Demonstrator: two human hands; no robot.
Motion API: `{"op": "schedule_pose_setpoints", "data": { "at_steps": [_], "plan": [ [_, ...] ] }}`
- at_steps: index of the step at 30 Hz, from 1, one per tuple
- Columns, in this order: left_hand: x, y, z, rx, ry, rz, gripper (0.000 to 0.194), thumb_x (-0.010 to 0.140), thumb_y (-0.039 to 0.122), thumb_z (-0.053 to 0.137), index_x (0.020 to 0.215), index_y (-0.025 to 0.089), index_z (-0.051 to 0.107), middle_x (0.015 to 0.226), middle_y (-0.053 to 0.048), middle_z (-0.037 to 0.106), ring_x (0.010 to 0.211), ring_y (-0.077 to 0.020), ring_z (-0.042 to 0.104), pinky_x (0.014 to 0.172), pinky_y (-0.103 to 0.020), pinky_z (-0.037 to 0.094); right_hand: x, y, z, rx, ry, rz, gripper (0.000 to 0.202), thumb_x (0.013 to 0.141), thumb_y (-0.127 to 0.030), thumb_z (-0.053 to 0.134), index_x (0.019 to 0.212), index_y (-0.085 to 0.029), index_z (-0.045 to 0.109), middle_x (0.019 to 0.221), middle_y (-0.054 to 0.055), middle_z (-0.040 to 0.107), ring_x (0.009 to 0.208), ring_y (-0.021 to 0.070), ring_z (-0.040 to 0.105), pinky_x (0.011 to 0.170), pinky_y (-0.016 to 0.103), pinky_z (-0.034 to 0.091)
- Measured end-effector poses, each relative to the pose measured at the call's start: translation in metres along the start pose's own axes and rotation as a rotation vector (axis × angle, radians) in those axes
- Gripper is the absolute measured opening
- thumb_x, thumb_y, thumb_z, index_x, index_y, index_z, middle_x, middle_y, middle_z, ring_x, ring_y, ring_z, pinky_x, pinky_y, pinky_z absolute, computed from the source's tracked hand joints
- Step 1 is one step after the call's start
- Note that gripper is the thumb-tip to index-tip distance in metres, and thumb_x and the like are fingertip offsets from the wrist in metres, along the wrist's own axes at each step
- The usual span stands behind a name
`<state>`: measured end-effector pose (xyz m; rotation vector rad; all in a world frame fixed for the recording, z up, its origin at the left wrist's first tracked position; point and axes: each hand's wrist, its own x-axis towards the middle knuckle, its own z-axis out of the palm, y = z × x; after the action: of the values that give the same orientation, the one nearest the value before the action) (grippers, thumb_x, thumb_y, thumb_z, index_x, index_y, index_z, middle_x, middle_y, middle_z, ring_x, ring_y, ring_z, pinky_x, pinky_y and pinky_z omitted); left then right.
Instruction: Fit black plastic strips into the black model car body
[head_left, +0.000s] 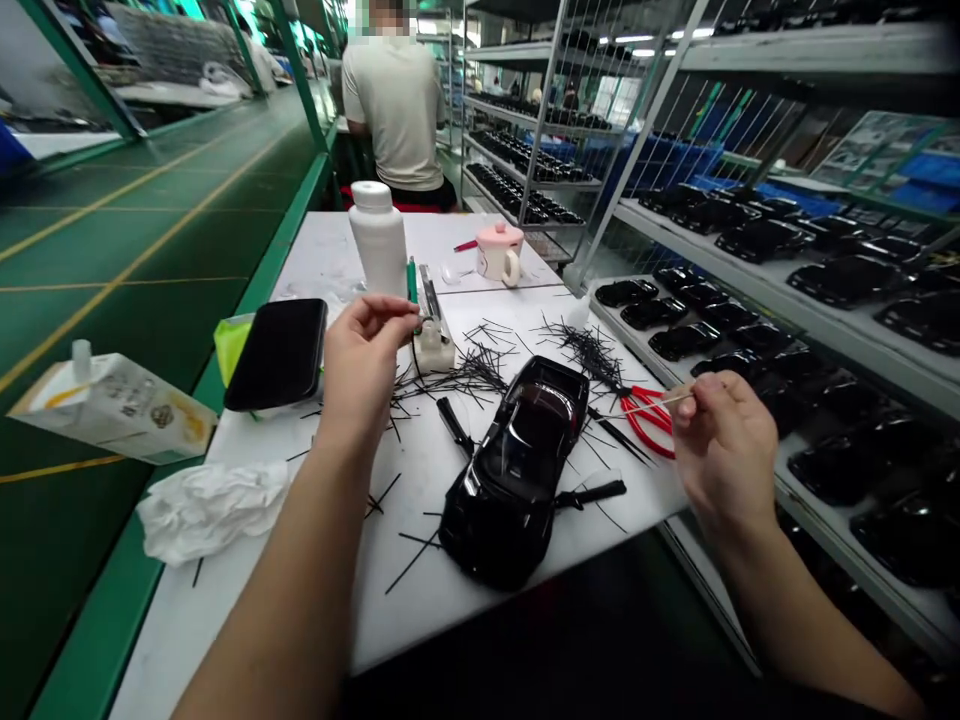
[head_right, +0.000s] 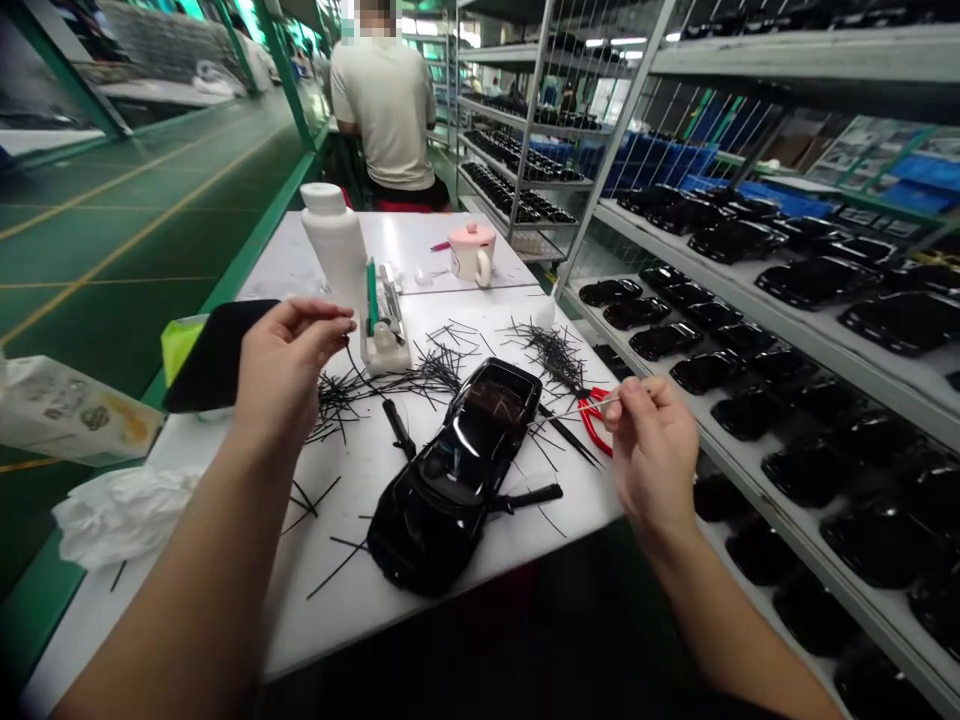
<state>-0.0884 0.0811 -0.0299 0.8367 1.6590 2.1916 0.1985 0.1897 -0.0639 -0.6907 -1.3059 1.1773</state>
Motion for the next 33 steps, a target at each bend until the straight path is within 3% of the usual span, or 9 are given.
{"op": "schedule_pose_setpoints", "data": {
  "at_steps": [4, 10, 18, 24, 33],
  "plan": [
    [0.001, -0.001, 0.000, -0.001, 0.023, -0.005, 0.013, 0.066, 0.007, 0.067, 0.071, 0.018, 0.063, 0.083, -0.002, 0.069, 0.079, -0.0137, 0.064, 0.075, -0.025, 0.052, -0.030, 0.010, -0.005, -0.026, 0.037, -0.033, 0.026, 0.089, -0.034, 0.069, 0.074, -0.024, 0.050, 0.063, -0.003, 0.051, 0.059, 0.0138, 0.049, 0.057, 0.029, 0.041],
    [0.002, -0.002, 0.000, 0.004, 0.039, -0.024, 0.014, 0.065, 0.007, 0.069, 0.071, 0.019, 0.063, 0.082, -0.001, 0.069, 0.078, -0.0133, 0.064, 0.073, -0.024, 0.051, -0.041, 0.016, 0.001, -0.108, -0.005, -0.217, 0.017, 0.092, -0.029, 0.066, 0.080, -0.024, 0.056, 0.066, -0.003, 0.057, 0.059, 0.0142, 0.056, 0.059, 0.031, 0.043],
    [0.002, 0.001, -0.001, 0.009, 0.057, -0.031, 0.014, 0.065, 0.007, 0.069, 0.070, 0.018, 0.063, 0.083, -0.002, 0.070, 0.079, -0.0139, 0.065, 0.074, -0.025, 0.051, -0.046, 0.009, 0.002, -0.296, -0.218, -0.529, 0.012, 0.088, -0.017, 0.065, 0.082, -0.026, 0.060, 0.064, -0.004, 0.064, 0.054, 0.0170, 0.060, 0.069, 0.041, 0.042],
    [0.003, 0.001, -0.003, 0.003, 0.050, -0.030, 0.014, 0.066, 0.007, 0.069, 0.071, 0.019, 0.064, 0.083, -0.002, 0.071, 0.079, -0.0134, 0.065, 0.073, -0.024, 0.051, -0.043, -0.003, 0.002, -0.485, -0.447, -0.836, 0.018, 0.085, -0.002, 0.062, 0.092, -0.018, 0.057, 0.067, -0.003, 0.064, 0.053, 0.0126, 0.061, 0.066, 0.036, 0.041],
    [0.002, 0.001, -0.002, 0.000, 0.053, -0.025, 0.014, 0.065, 0.007, 0.068, 0.070, 0.019, 0.064, 0.082, -0.002, 0.071, 0.078, -0.0137, 0.065, 0.072, -0.024, 0.051, -0.044, -0.010, 0.010, -0.697, -0.618, -1.167, 0.015, 0.092, -0.006, 0.062, 0.083, -0.016, 0.056, 0.066, 0.003, 0.069, 0.059, 0.0121, 0.062, 0.066, 0.033, 0.047]
  ]
}}
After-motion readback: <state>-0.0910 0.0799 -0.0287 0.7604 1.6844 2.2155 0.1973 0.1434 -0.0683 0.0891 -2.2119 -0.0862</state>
